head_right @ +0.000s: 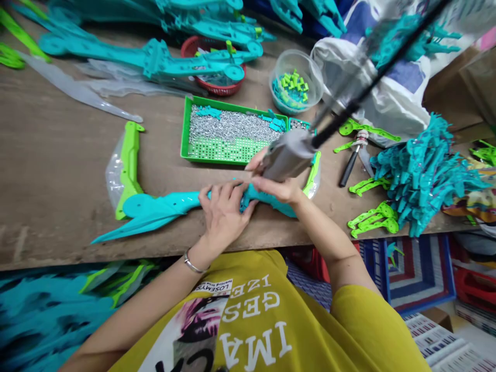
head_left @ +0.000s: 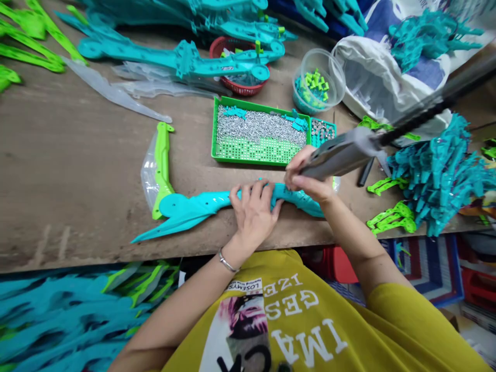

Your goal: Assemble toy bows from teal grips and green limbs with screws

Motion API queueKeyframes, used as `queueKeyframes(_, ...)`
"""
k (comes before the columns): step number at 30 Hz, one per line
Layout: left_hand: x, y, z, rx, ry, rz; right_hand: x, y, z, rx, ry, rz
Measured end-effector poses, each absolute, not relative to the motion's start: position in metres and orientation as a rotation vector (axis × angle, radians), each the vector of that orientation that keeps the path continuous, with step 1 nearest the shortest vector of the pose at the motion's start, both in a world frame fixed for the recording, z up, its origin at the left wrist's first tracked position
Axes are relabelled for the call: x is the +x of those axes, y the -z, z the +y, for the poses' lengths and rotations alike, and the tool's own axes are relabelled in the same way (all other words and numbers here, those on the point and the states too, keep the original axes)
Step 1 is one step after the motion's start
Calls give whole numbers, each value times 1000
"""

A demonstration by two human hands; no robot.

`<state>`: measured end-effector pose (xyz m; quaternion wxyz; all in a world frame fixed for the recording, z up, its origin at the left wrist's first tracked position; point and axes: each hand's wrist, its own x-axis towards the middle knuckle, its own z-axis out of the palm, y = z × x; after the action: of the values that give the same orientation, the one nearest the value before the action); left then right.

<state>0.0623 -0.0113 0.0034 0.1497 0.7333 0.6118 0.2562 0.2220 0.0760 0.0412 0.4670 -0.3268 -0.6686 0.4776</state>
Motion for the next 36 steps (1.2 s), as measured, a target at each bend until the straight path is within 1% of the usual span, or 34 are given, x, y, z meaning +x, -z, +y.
queueKeyframes(4, 61, -2, -11, 2168, -748, 1746, 226, -45, 98, -831, -854, -1293)
queueKeyframes(8, 59, -1, -11, 2195, -762, 1747, 226, -36, 115, -925, -741, -1249)
queueKeyframes(14, 60, -2, -11, 2185, -773, 1743, 221, -29, 120, -1013, -722, -1237)
queueKeyframes(20, 60, 0, -11, 2185, -769, 1750, 222, -27, 122, -1044, -784, -1244)
queueKeyframes(26, 61, 0, -10, 2172, -768, 1751, 222, -34, 124, -1013, -767, -1268)
queueKeyframes(29, 61, 0, -10, 2156, -748, 1751, 223, -48, 111, -935, -774, -1246)
queueKeyframes(33, 60, 0, -10, 2144, -748, 1746, 226, -66, 74, -822, -893, -1260)
queueKeyframes(36, 60, 0, -10, 2133, -731, 1739, 227, -68, 47, -873, -987, -1297)
